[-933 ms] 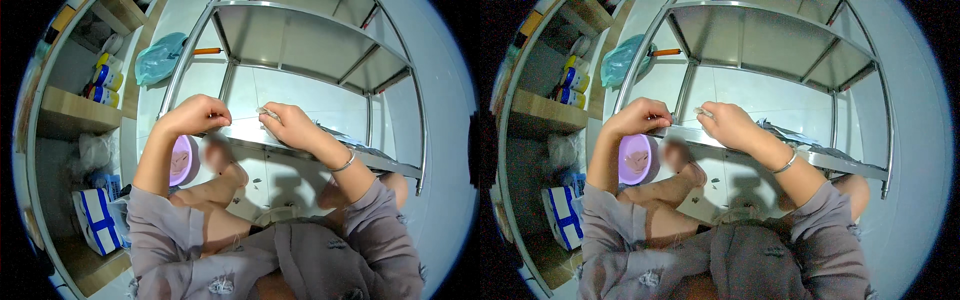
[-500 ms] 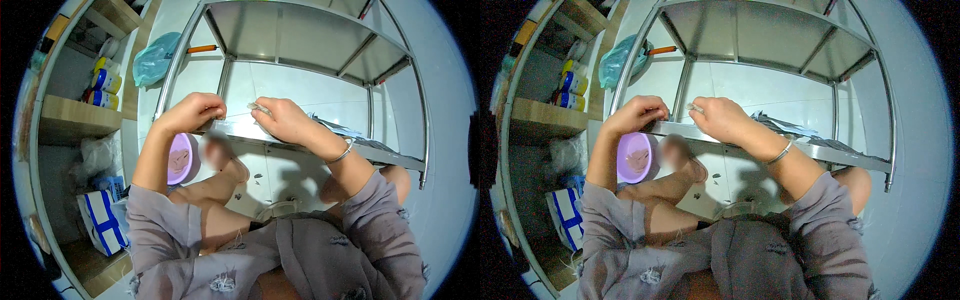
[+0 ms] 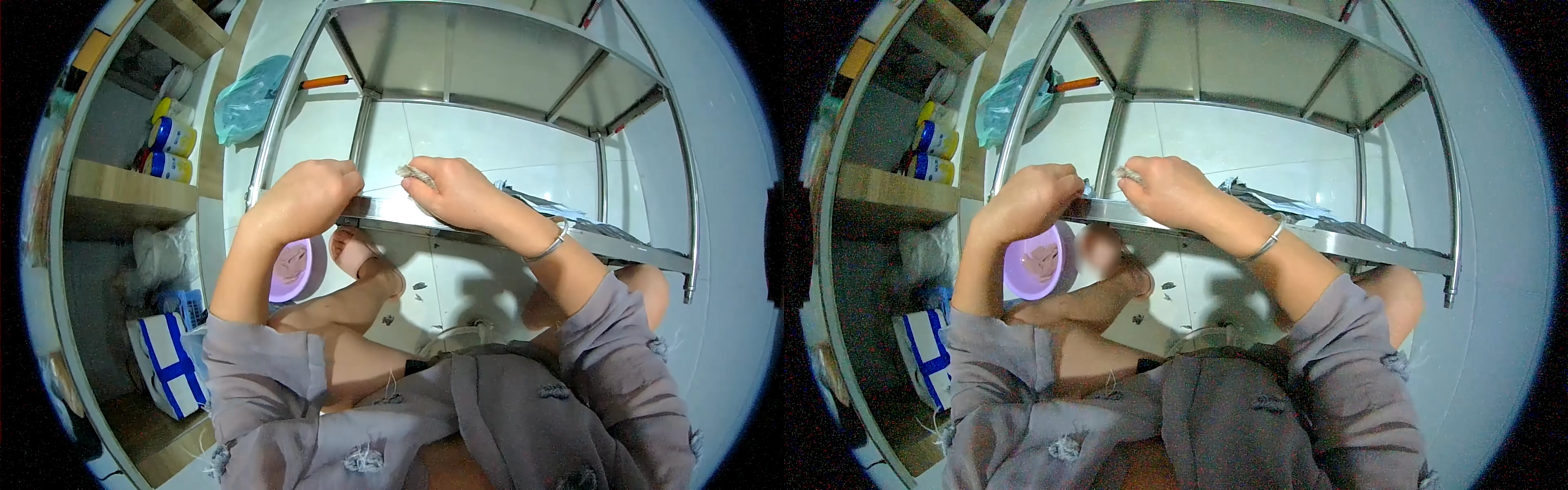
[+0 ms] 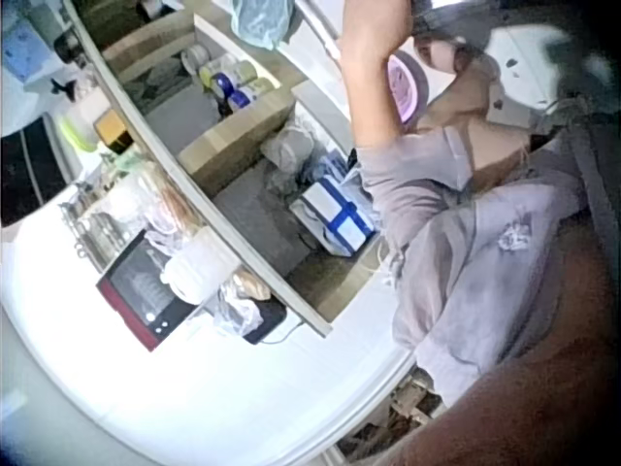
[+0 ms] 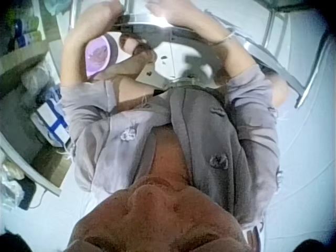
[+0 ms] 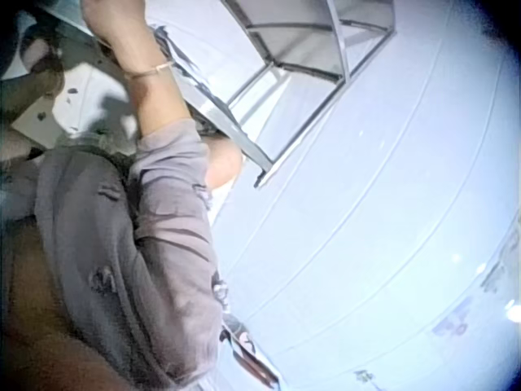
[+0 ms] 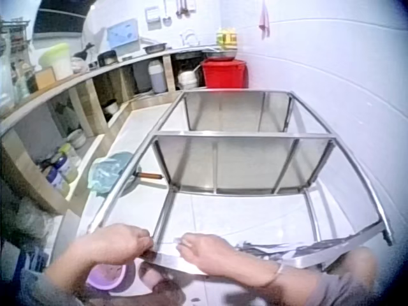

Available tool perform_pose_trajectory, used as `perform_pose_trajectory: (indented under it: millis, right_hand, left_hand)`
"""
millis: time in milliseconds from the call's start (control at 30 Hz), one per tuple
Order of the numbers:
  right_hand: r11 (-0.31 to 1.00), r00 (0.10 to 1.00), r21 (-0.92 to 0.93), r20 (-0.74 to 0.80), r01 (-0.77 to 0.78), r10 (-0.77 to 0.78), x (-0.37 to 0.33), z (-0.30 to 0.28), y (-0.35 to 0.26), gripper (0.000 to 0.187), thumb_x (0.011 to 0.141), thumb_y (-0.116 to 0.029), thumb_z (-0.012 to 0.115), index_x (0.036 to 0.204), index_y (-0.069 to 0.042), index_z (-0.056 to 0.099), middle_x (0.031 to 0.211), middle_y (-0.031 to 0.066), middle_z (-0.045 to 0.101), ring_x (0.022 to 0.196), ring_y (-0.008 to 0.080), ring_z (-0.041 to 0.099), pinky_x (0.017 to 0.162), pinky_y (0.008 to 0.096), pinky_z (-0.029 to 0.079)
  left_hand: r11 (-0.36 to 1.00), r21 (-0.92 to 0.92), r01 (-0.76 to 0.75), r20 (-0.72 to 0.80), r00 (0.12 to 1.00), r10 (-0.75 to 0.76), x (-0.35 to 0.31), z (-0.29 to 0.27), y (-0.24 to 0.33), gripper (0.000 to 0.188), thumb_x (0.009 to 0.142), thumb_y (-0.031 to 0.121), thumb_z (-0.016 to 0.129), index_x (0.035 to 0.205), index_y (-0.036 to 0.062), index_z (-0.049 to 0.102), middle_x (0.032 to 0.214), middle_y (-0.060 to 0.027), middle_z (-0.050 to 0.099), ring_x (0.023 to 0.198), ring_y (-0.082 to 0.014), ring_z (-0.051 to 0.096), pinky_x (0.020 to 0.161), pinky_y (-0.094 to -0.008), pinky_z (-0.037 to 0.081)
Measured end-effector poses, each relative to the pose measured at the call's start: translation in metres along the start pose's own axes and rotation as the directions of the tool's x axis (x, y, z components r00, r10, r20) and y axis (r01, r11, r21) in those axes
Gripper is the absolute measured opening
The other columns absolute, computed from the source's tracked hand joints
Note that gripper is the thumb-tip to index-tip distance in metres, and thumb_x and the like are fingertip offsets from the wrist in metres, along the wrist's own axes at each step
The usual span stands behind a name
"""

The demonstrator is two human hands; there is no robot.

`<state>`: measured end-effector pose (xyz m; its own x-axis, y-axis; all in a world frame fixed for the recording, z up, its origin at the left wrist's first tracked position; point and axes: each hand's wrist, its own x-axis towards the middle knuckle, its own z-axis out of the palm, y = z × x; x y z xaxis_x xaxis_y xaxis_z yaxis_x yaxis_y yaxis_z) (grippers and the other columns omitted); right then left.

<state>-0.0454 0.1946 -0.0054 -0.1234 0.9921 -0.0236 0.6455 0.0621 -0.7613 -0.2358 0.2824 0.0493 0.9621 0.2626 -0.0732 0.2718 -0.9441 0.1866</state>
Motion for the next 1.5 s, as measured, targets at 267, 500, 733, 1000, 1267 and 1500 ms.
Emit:
perform_pose_trajectory:
  millis: [267, 500, 733, 1000, 1267, 1500]
  right_hand:
    - [0.997, 0.999, 0.065, 0.029, -0.031, 0.03, -0.001, -0.005, 0.008, 0.034, 0.08, -0.034, 0.047, 0.095, -0.004, 0.05, 0.078, 0.0228, 0.058, 0.075, 0.0394, 0.056, 0.068, 0.0436, 0.044]
    - [0.939, 0.971, 0.305, 0.222, -0.159, 0.093, -0.046, -0.062, 0.03, 0.045, 0.078, -0.035, 0.051, 0.109, -0.003, 0.043, 0.093, 0.0208, 0.055, 0.086, 0.0331, 0.053, 0.077, 0.0343, 0.042]
    - [1.0, 0.977, -0.017, 0.212, -0.023, 0.026, -0.051, -0.047, 0.013, 0.03, 0.079, -0.03, 0.052, 0.091, -0.002, 0.046, 0.088, 0.0188, 0.054, 0.085, 0.034, 0.052, 0.074, 0.0391, 0.041]
    - [0.994, 0.977, -0.054, 0.185, -0.097, 0.105, 0.008, 0.0, -0.023, 0.035, 0.082, -0.036, 0.046, 0.093, -0.003, 0.047, 0.095, 0.0186, 0.055, 0.091, 0.0347, 0.052, 0.078, 0.0406, 0.041]
    - [0.976, 0.947, -0.115, 0.246, -0.182, 0.206, -0.049, -0.049, 0.006, 0.036, 0.08, -0.036, 0.049, 0.095, -0.004, 0.048, 0.093, 0.019, 0.056, 0.087, 0.0352, 0.053, 0.074, 0.0411, 0.041]
    - [0.977, 0.96, -0.181, 0.233, -0.114, 0.155, -0.006, -0.013, -0.018, 0.033, 0.08, -0.035, 0.048, 0.096, -0.005, 0.05, 0.096, 0.0178, 0.057, 0.091, 0.0345, 0.053, 0.076, 0.0411, 0.042]
  left_hand:
    - [0.956, -0.282, 0.074, -0.064, 0.993, -0.096, -0.003, 0.019, -0.017, 0.005, 0.074, 0.005, 0.052, 0.076, 0.0004, 0.052, 0.072, -0.013, 0.054, 0.067, -0.03, 0.054, 0.059, -0.0344, 0.043]
    - [0.783, -0.599, 0.168, 0.08, 0.985, -0.15, 0.001, 0.028, -0.007, 0.015, 0.083, 0.01, 0.05, 0.093, 0.0011, 0.058, 0.073, -0.0052, 0.056, 0.066, -0.0138, 0.051, 0.061, -0.0255, 0.043]
    - [0.631, -0.68, 0.374, 0.329, 0.924, -0.194, 0.016, 0.027, -0.006, 0.023, 0.085, 0.019, 0.05, 0.098, 0.0021, 0.06, 0.065, 0.0027, 0.052, 0.058, -0.005, 0.042, 0.052, -0.0203, 0.037]
    - [0.429, -0.736, 0.524, 0.473, 0.851, -0.229, 0.022, 0.032, -0.016, 0.022, 0.087, 0.022, 0.048, 0.094, 0.0032, 0.058, 0.061, 0.0085, 0.043, 0.055, -0.0013, 0.033, 0.047, -0.0186, 0.029]
    - [0.396, -0.834, 0.384, 0.335, 0.923, -0.19, 0.007, 0.033, -0.025, 0.018, 0.079, 0.013, 0.056, 0.089, -0.0012, 0.063, 0.076, -0.0013, 0.059, 0.068, -0.006, 0.049, 0.063, -0.02, 0.041]
    - [0.385, -0.841, 0.379, 0.349, 0.925, -0.148, 0.015, 0.028, -0.028, 0.015, 0.074, 0.008, 0.061, 0.084, -0.0022, 0.063, 0.077, -0.0019, 0.062, 0.07, -0.0054, 0.051, 0.066, -0.0208, 0.043]
